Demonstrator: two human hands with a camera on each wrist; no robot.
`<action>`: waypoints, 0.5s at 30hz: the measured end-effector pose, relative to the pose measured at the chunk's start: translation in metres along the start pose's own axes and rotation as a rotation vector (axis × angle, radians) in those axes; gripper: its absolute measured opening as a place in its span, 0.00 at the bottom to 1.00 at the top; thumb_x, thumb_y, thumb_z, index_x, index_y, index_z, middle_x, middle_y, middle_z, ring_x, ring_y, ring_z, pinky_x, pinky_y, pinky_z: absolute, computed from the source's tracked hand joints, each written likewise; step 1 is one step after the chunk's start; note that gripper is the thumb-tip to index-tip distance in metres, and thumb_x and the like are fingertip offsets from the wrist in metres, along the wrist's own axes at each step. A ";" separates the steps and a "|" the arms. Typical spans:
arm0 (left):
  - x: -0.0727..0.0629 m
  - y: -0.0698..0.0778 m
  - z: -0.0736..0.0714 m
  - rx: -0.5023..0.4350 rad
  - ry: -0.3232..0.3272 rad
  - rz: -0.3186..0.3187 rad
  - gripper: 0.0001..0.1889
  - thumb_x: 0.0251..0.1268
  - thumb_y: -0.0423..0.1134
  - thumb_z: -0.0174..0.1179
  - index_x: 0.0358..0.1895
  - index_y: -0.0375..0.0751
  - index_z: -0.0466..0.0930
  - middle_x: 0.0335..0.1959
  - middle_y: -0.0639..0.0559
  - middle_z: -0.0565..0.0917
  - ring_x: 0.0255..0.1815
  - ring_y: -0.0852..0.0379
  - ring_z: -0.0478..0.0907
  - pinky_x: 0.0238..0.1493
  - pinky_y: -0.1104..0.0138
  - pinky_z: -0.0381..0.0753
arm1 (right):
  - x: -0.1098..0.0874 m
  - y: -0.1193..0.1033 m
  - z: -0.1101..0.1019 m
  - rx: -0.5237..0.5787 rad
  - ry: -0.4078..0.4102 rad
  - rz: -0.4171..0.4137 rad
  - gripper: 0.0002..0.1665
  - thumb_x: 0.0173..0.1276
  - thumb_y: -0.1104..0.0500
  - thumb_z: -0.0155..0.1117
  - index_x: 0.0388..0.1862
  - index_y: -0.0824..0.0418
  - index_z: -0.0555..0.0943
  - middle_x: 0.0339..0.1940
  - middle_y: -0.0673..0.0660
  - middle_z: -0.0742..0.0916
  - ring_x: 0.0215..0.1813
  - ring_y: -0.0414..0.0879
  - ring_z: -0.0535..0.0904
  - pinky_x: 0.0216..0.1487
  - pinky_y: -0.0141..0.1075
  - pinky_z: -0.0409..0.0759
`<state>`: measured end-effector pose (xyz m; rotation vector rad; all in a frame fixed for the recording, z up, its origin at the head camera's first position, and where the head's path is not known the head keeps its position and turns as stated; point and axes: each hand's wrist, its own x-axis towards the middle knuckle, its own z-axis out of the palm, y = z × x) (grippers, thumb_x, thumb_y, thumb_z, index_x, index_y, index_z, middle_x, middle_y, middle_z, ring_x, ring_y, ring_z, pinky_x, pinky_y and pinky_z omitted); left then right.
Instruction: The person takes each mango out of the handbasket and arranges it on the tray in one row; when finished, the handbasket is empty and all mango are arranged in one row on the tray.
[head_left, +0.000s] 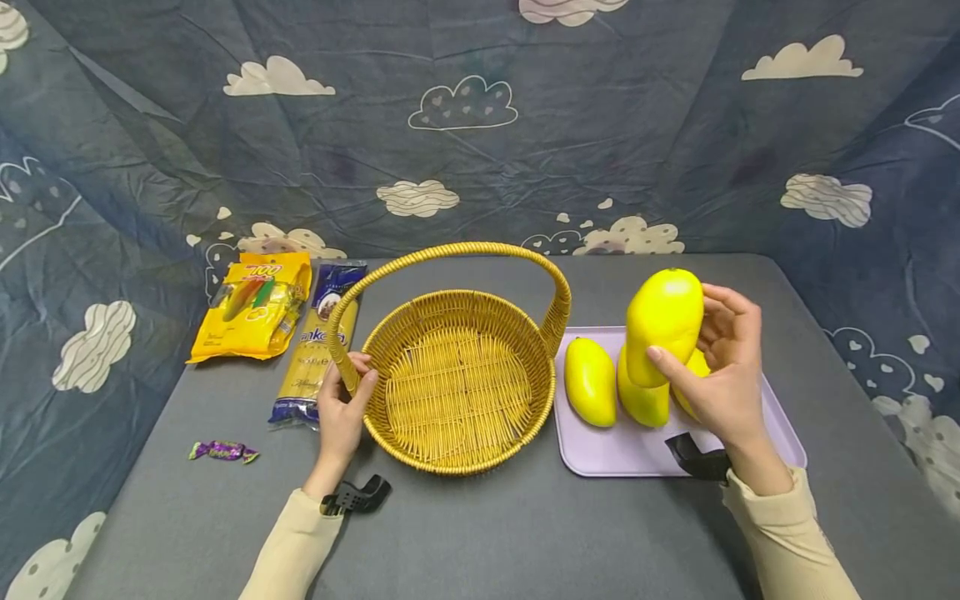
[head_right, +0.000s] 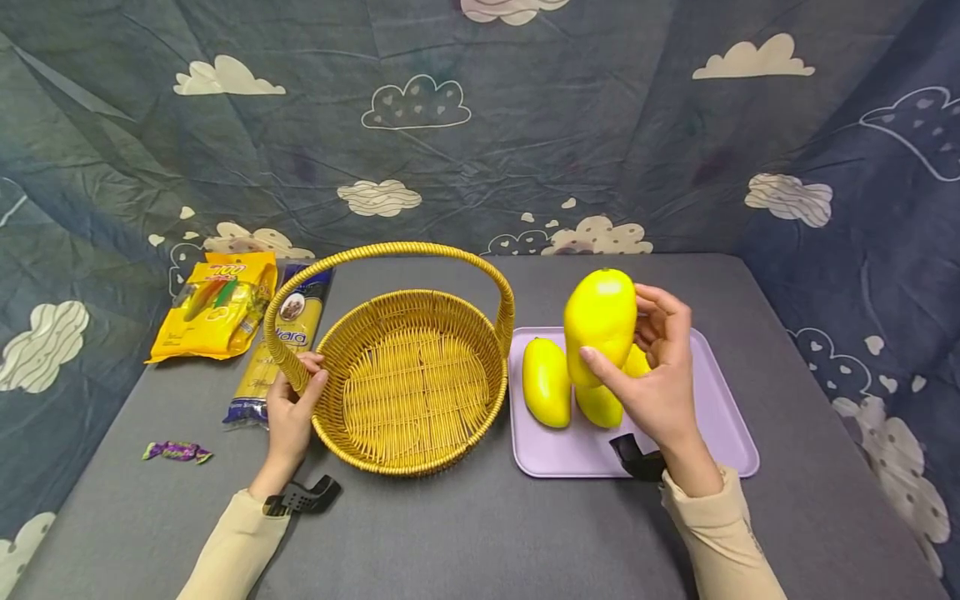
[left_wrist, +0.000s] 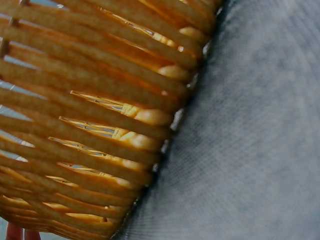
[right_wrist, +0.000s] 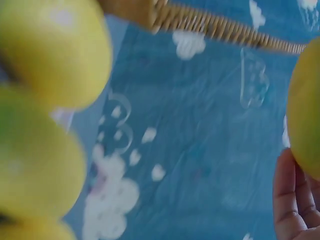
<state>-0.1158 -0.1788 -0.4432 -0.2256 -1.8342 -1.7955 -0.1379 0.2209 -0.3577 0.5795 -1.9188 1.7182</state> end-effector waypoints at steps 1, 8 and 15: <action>0.000 -0.001 0.000 0.000 0.001 0.001 0.05 0.59 0.17 0.54 0.36 0.19 0.69 0.44 0.26 0.72 0.49 0.47 0.71 0.50 0.68 0.68 | 0.000 0.003 -0.006 -0.008 0.027 0.007 0.48 0.44 0.82 0.64 0.66 0.68 0.60 0.55 0.62 0.75 0.51 0.51 0.74 0.49 0.31 0.71; 0.000 -0.002 -0.001 -0.008 0.002 0.005 0.05 0.59 0.17 0.54 0.36 0.19 0.68 0.44 0.28 0.73 0.48 0.44 0.71 0.49 0.68 0.68 | -0.005 0.021 -0.047 -0.223 0.176 0.124 0.48 0.48 0.80 0.66 0.68 0.60 0.62 0.54 0.56 0.74 0.49 0.47 0.72 0.50 0.29 0.69; 0.000 -0.002 0.000 -0.020 0.002 0.013 0.05 0.59 0.17 0.54 0.36 0.19 0.68 0.43 0.26 0.72 0.49 0.46 0.71 0.50 0.68 0.67 | -0.019 0.042 -0.081 -0.508 0.295 0.306 0.45 0.54 0.68 0.70 0.69 0.51 0.62 0.52 0.43 0.72 0.46 0.38 0.70 0.45 0.28 0.65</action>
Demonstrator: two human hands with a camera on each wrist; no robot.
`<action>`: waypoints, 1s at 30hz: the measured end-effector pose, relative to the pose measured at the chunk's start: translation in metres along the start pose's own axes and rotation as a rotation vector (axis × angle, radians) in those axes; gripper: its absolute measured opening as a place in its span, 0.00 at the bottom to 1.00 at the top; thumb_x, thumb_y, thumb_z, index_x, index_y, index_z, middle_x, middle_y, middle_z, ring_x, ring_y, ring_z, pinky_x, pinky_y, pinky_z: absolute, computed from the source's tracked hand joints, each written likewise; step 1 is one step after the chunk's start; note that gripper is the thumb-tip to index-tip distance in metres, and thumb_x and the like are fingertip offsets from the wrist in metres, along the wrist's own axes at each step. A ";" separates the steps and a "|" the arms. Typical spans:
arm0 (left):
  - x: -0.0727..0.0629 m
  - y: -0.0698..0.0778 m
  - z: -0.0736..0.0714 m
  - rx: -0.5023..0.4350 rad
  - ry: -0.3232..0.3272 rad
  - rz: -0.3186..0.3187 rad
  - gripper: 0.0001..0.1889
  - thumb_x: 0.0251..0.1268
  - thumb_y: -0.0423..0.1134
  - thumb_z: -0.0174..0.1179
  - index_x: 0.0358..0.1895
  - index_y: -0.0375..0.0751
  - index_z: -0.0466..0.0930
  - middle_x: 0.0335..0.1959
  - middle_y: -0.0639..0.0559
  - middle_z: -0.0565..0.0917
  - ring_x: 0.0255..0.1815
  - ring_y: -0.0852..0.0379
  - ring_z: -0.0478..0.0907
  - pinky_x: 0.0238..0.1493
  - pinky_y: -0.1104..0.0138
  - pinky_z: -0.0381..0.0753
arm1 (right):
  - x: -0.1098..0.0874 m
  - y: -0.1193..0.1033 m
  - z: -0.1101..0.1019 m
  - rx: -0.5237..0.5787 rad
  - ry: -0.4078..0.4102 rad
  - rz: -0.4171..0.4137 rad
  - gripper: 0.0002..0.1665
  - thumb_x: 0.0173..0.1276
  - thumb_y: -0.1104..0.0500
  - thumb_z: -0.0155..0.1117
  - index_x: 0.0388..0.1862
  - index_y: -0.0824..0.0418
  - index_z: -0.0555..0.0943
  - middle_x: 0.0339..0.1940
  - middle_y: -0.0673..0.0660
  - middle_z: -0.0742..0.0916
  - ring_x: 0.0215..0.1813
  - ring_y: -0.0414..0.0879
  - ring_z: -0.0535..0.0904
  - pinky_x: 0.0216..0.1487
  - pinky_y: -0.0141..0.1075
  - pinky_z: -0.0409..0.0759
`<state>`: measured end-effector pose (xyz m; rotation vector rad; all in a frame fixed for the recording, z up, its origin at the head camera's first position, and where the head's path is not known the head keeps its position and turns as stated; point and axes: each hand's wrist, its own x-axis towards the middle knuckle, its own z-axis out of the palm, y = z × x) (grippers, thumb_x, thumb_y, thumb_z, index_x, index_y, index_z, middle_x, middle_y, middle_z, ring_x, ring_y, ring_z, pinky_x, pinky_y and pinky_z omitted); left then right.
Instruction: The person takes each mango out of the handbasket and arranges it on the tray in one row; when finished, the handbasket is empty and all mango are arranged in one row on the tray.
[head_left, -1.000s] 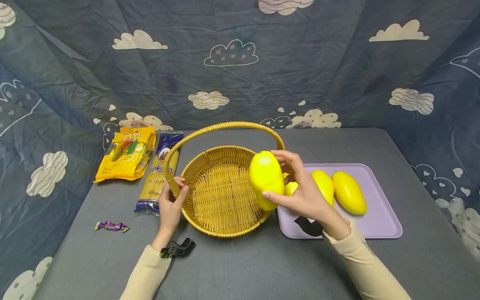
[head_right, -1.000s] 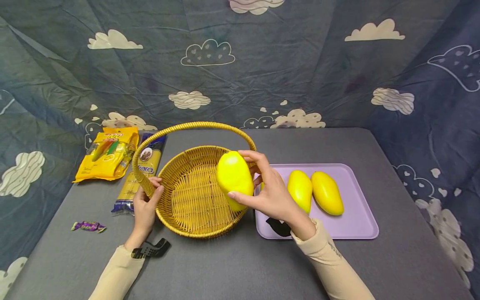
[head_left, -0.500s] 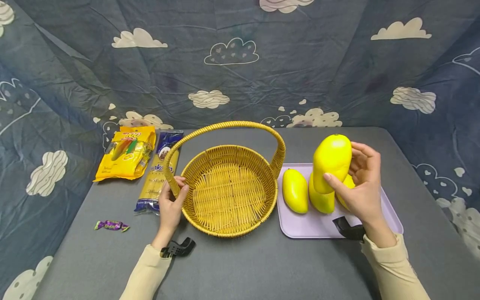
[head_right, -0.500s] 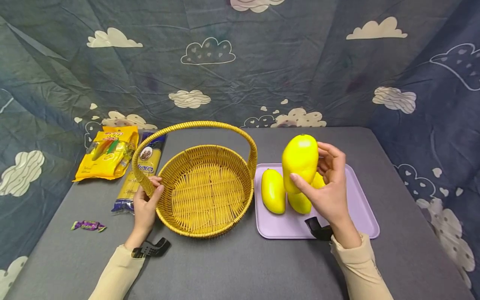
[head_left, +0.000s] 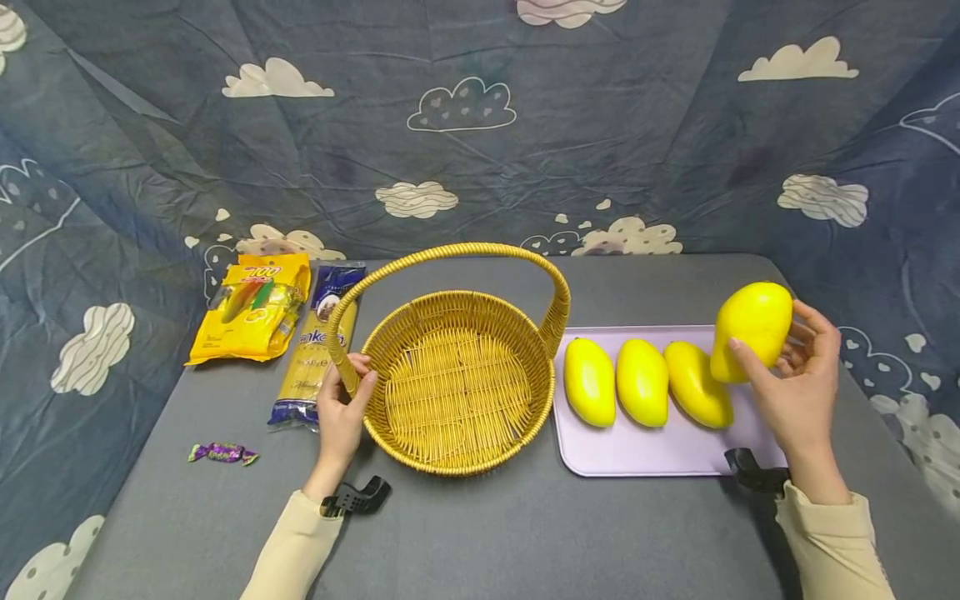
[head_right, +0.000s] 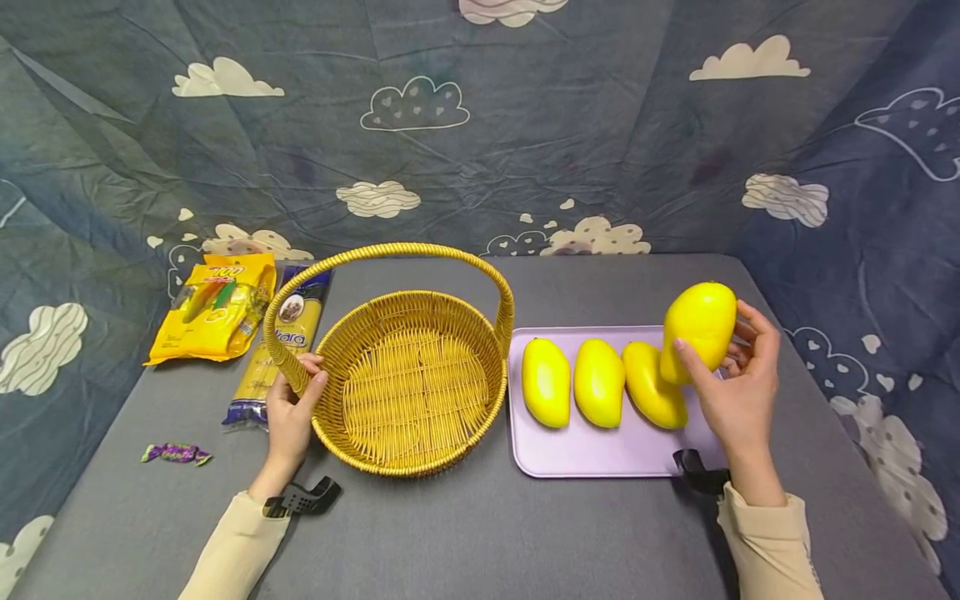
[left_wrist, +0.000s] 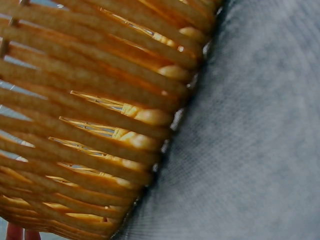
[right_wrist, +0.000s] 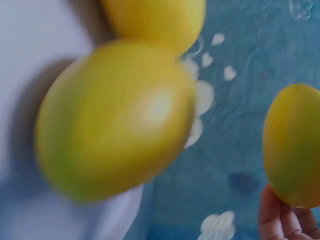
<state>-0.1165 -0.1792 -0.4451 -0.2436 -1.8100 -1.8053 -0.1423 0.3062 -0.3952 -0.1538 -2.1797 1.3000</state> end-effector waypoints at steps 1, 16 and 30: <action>0.000 0.000 0.000 0.004 0.001 -0.004 0.05 0.59 0.17 0.54 0.36 0.19 0.68 0.43 0.25 0.72 0.49 0.46 0.71 0.50 0.68 0.67 | 0.001 0.004 -0.002 -0.026 0.007 0.030 0.45 0.55 0.67 0.71 0.69 0.50 0.63 0.51 0.42 0.72 0.45 0.37 0.70 0.44 0.28 0.65; -0.001 -0.017 -0.005 -0.002 0.008 -0.016 0.05 0.60 0.19 0.55 0.37 0.21 0.69 0.44 0.30 0.74 0.49 0.45 0.70 0.49 0.68 0.67 | 0.015 0.043 -0.024 -0.363 -0.159 0.356 0.46 0.59 0.46 0.68 0.73 0.56 0.60 0.64 0.65 0.71 0.51 0.53 0.67 0.43 0.37 0.63; 0.000 -0.001 0.000 0.005 0.006 -0.015 0.05 0.59 0.17 0.54 0.36 0.19 0.68 0.43 0.25 0.71 0.48 0.46 0.71 0.48 0.69 0.68 | 0.019 0.056 -0.030 -0.422 -0.428 0.389 0.53 0.64 0.38 0.60 0.73 0.69 0.52 0.63 0.79 0.65 0.60 0.74 0.61 0.52 0.65 0.65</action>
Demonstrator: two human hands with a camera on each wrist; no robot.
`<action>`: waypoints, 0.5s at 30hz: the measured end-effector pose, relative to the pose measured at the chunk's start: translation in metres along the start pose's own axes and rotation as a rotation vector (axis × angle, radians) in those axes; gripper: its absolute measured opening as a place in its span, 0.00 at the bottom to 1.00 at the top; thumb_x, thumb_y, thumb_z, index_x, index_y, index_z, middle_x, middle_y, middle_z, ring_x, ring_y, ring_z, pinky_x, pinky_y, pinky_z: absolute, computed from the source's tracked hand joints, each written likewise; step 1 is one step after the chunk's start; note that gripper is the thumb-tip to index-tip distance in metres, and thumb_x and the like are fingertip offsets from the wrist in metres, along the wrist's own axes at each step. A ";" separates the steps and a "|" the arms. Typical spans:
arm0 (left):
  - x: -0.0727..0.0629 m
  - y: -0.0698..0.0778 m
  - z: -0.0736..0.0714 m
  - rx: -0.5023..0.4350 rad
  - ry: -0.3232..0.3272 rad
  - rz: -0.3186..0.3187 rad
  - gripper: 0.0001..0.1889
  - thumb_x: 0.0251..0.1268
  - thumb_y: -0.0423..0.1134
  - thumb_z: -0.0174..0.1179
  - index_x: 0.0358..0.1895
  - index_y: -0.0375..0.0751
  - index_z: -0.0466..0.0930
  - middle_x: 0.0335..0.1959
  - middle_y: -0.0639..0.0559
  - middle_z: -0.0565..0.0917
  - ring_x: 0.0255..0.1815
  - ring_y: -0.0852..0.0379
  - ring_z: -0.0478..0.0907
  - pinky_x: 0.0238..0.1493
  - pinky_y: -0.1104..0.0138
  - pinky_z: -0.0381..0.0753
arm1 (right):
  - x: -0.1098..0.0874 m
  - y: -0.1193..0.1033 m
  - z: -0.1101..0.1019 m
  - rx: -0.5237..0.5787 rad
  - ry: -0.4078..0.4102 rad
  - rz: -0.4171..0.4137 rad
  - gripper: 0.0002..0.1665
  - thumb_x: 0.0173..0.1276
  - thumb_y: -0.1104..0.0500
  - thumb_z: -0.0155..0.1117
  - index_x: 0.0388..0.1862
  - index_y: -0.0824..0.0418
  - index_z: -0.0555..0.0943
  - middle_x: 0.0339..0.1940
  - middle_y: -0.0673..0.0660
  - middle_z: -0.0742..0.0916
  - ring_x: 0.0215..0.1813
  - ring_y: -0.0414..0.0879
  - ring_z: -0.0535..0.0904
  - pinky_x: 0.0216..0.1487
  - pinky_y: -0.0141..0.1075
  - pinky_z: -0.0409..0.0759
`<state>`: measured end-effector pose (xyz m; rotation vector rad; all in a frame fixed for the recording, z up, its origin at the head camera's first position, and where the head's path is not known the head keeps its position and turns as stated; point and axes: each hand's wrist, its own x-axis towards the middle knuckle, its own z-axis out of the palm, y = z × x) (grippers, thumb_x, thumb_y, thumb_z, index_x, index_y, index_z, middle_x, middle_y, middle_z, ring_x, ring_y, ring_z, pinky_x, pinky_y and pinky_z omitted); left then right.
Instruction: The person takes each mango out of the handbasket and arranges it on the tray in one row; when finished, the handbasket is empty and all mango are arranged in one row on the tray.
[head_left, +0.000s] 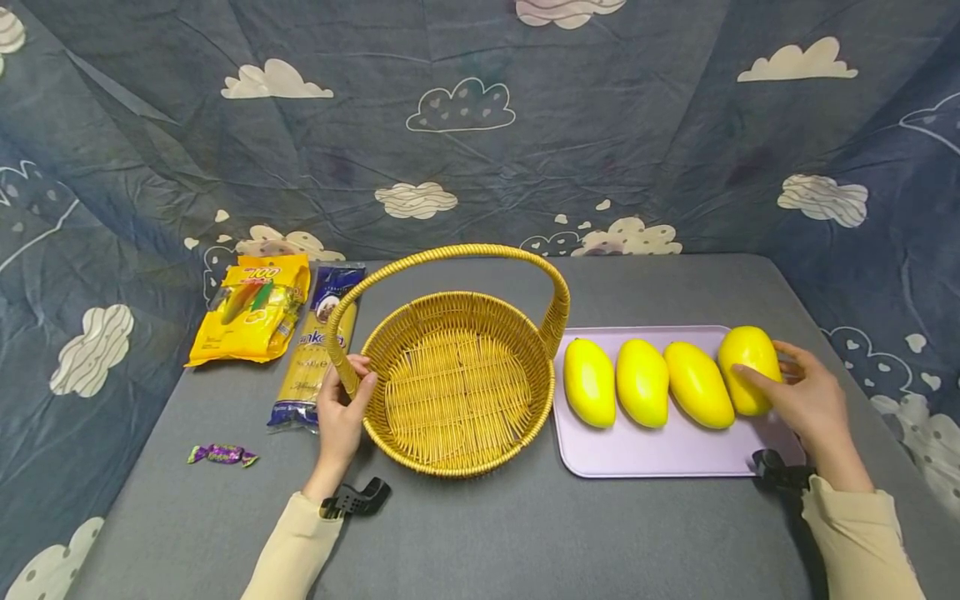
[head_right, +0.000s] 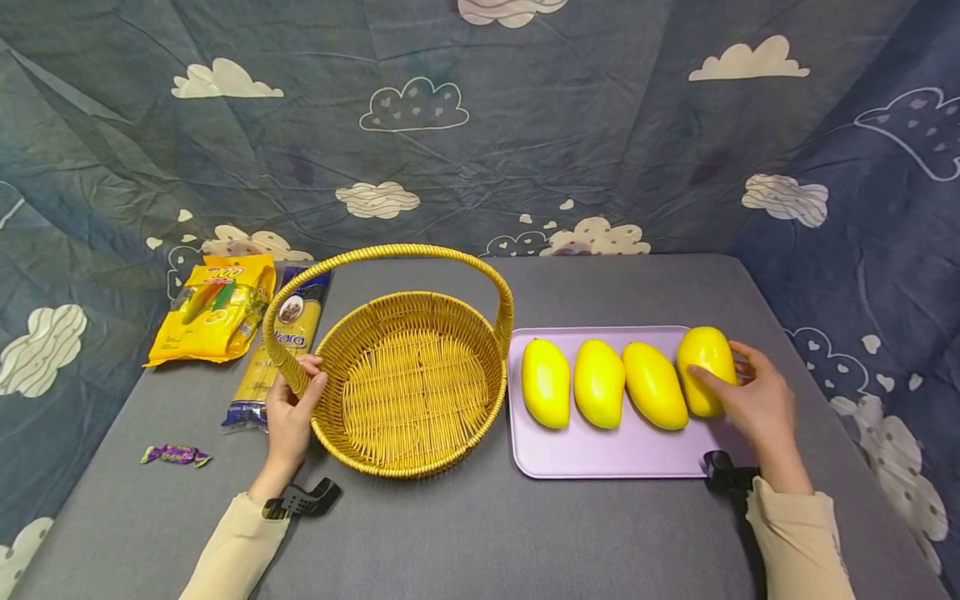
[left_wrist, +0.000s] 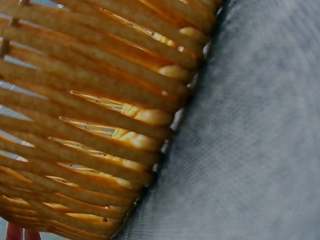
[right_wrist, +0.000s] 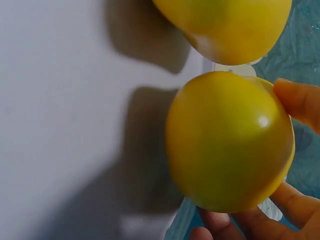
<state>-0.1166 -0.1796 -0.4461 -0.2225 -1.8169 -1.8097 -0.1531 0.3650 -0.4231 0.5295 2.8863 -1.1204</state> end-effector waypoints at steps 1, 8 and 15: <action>0.000 0.000 0.000 0.003 0.000 -0.001 0.05 0.59 0.18 0.54 0.36 0.19 0.68 0.43 0.26 0.72 0.48 0.48 0.71 0.48 0.69 0.68 | 0.000 0.000 0.000 -0.004 -0.014 0.005 0.53 0.64 0.37 0.59 0.73 0.69 0.52 0.63 0.79 0.65 0.60 0.74 0.61 0.51 0.65 0.65; 0.000 0.002 0.001 -0.004 -0.004 0.014 0.04 0.59 0.17 0.54 0.35 0.19 0.68 0.43 0.28 0.73 0.48 0.47 0.71 0.48 0.69 0.68 | 0.000 0.002 0.001 -0.007 -0.061 0.013 0.55 0.64 0.36 0.58 0.74 0.69 0.50 0.63 0.81 0.63 0.60 0.74 0.60 0.52 0.64 0.66; 0.000 0.001 0.001 0.004 -0.002 0.015 0.05 0.59 0.18 0.54 0.35 0.19 0.68 0.43 0.28 0.73 0.48 0.48 0.71 0.48 0.69 0.67 | 0.001 0.003 -0.002 -0.035 -0.097 -0.005 0.55 0.65 0.36 0.57 0.73 0.71 0.49 0.62 0.82 0.63 0.59 0.76 0.61 0.48 0.63 0.69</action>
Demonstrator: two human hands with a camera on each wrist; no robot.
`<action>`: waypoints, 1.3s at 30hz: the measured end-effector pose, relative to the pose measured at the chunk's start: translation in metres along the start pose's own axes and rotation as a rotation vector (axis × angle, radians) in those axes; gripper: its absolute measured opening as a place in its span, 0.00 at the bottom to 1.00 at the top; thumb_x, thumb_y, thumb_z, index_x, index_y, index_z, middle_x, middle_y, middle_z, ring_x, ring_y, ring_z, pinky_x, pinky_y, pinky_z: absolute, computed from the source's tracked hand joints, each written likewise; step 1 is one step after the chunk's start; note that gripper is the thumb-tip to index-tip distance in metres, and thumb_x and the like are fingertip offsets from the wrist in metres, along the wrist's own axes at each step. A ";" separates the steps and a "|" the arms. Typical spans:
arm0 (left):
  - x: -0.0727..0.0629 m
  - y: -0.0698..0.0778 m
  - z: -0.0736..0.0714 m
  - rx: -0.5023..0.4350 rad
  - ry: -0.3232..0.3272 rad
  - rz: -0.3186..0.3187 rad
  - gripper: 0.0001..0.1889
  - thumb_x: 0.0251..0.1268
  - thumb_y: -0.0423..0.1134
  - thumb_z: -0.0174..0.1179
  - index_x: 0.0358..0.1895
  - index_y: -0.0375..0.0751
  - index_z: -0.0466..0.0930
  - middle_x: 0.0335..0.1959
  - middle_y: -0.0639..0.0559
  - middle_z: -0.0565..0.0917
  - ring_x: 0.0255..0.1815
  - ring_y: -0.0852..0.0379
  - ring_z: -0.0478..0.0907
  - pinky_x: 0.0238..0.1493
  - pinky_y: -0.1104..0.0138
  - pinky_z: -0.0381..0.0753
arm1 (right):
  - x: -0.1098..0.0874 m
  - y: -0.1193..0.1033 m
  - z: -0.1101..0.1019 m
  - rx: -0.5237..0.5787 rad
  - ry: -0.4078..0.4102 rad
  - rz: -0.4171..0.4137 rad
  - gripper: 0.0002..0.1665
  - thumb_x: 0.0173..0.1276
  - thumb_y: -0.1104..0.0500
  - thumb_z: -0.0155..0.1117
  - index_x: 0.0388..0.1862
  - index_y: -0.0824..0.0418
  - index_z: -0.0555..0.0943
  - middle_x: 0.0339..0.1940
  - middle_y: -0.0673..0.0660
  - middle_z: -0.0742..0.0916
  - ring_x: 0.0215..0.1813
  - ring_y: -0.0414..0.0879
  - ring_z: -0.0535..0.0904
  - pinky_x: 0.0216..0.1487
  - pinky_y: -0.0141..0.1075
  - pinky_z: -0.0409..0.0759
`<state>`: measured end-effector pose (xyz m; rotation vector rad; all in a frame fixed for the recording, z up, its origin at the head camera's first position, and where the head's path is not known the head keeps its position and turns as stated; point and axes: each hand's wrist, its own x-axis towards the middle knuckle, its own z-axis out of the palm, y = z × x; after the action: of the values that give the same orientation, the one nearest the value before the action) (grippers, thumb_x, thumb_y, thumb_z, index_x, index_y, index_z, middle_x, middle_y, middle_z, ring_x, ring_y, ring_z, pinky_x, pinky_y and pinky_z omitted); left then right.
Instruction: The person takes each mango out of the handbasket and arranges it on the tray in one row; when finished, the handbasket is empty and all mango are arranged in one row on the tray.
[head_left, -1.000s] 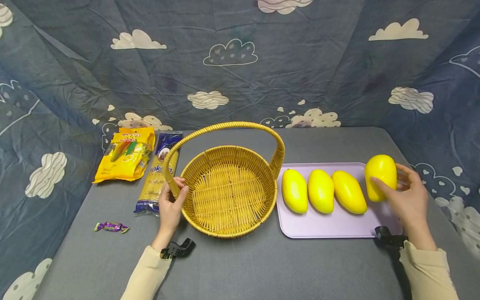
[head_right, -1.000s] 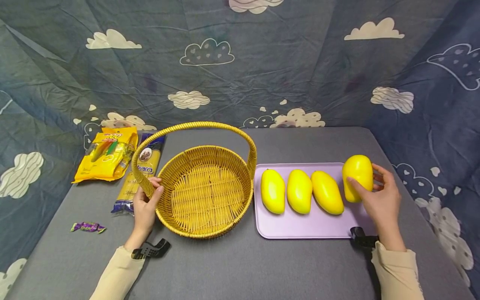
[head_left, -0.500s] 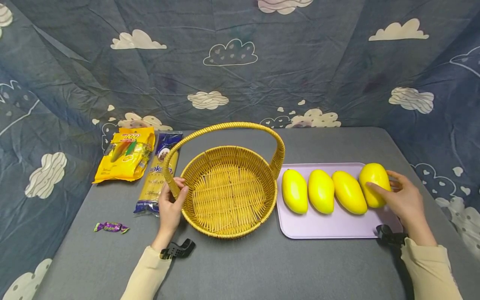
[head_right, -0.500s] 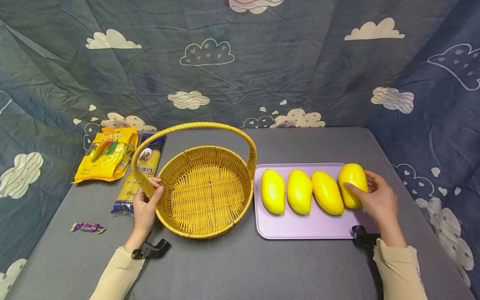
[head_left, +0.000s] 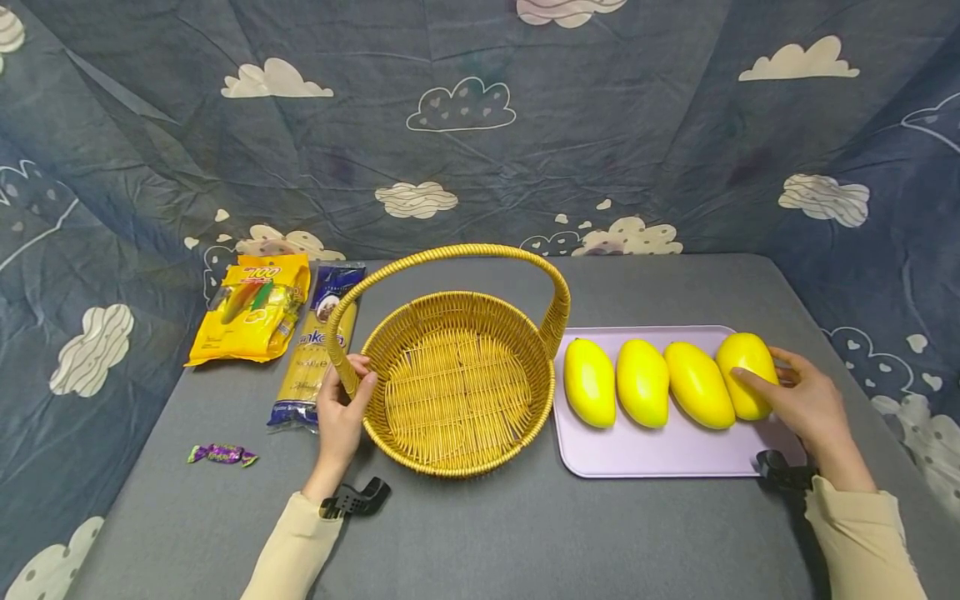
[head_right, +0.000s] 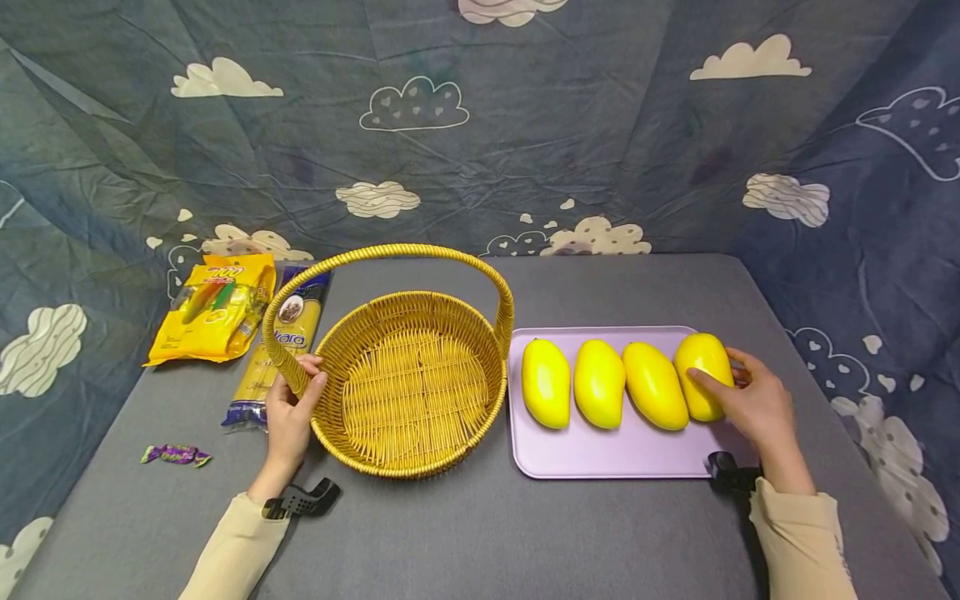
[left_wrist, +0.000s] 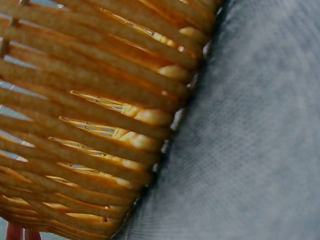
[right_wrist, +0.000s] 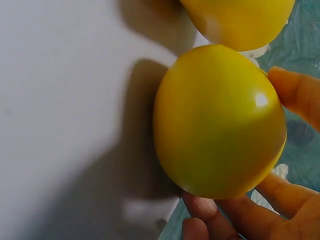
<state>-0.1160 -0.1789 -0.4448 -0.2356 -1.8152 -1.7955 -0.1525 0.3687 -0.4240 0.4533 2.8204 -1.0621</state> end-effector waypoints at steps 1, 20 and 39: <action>0.000 0.000 0.000 0.004 -0.001 -0.003 0.05 0.59 0.18 0.54 0.36 0.20 0.68 0.43 0.27 0.72 0.48 0.47 0.71 0.48 0.69 0.67 | 0.000 0.000 0.000 -0.005 -0.003 -0.003 0.55 0.65 0.36 0.56 0.73 0.72 0.49 0.62 0.82 0.64 0.58 0.76 0.61 0.45 0.59 0.72; 0.000 -0.001 -0.001 0.032 -0.010 -0.016 0.05 0.59 0.18 0.55 0.37 0.20 0.69 0.44 0.32 0.75 0.49 0.52 0.72 0.49 0.69 0.68 | 0.003 0.003 0.001 -0.048 -0.028 0.008 0.55 0.66 0.34 0.52 0.72 0.73 0.49 0.61 0.82 0.63 0.57 0.76 0.62 0.45 0.59 0.74; 0.000 -0.002 -0.001 0.021 -0.006 -0.008 0.06 0.59 0.19 0.55 0.36 0.19 0.68 0.43 0.29 0.73 0.47 0.51 0.72 0.46 0.69 0.68 | -0.006 0.002 0.001 -0.048 0.094 -0.119 0.46 0.69 0.39 0.53 0.71 0.71 0.56 0.60 0.77 0.67 0.56 0.72 0.64 0.42 0.59 0.68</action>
<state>-0.1164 -0.1798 -0.4465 -0.2255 -1.8402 -1.7827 -0.1457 0.3683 -0.4251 0.3434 2.9826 -1.0156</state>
